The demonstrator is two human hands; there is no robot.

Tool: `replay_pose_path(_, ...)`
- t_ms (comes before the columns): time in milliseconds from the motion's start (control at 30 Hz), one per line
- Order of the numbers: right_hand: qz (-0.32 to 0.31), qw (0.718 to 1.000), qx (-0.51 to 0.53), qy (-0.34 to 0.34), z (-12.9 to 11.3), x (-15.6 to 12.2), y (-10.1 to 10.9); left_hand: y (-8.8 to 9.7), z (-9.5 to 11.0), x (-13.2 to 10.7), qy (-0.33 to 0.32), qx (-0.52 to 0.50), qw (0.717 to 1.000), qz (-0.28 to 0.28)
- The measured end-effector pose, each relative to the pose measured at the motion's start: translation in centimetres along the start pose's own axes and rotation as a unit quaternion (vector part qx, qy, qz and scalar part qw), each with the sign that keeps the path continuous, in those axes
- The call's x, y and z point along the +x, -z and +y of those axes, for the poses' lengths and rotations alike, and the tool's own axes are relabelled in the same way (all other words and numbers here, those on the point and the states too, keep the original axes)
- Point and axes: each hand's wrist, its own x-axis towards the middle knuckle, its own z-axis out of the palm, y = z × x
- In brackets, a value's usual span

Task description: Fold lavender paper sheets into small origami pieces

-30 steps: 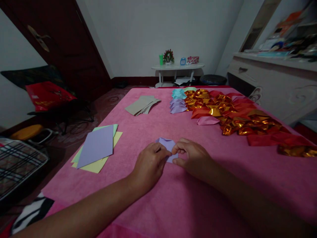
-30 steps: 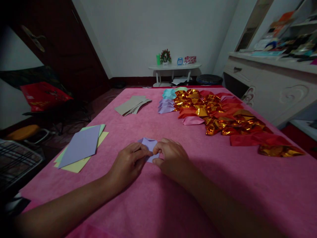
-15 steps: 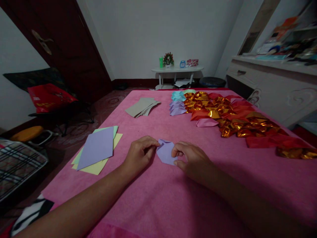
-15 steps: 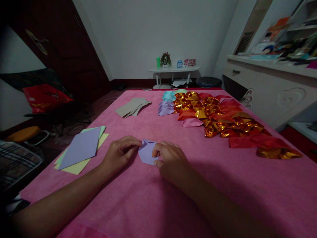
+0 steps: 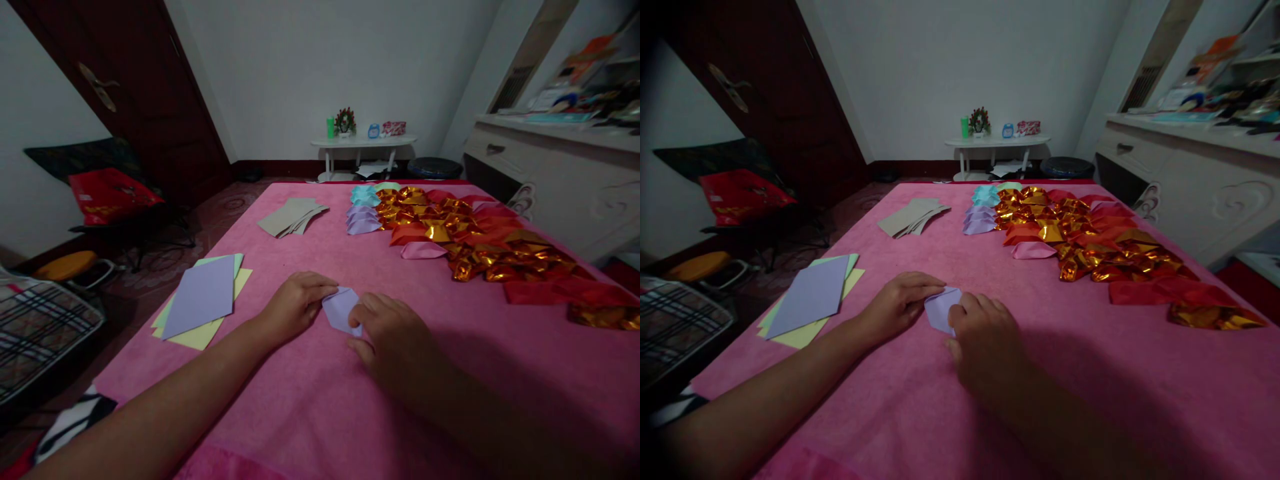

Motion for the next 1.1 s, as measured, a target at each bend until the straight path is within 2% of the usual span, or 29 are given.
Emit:
replay_pose_path(133,0.03,0.996,-0.082,0.035,0.0,-0.1,-0.3,0.9,0.5,-0.5,-0.053,0.102,0.993,0.009)
replay_pose_path(267,0.064,0.987,-0.125,0.084,2.1,0.2,-0.5,1.9,1.7,-1.5,-0.113,0.171,0.979,-0.016)
replay_pose_path(367,0.048,0.988,-0.091,0.116,3.7,0.6,-0.4,2.0,2.5,-2.2,-0.142,0.181,0.972,-0.046)
replay_pose_path(467,0.034,0.99,-0.019,0.132,4.4,0.8,-0.3,1.7,2.8,-2.4,-0.133,0.169,0.975,-0.049)
replay_pose_path(567,0.026,0.992,0.035,0.122,4.4,0.9,-0.4,1.4,2.8,-2.5,-0.083,0.129,0.987,-0.042)
replay_pose_path(733,0.018,0.991,0.106,0.076,4.5,1.2,-1.0,1.0,3.2,-2.3,0.043,0.03,0.998,-0.024)
replay_pose_path(967,0.013,0.985,0.169,-0.028,4.2,2.0,-0.9,0.5,3.2,-1.5,0.188,-0.096,0.977,0.004)
replay_pose_path(1100,0.026,0.989,0.134,-0.062,3.7,2.4,-0.9,0.4,2.8,-1.1,0.231,-0.059,0.971,0.008)
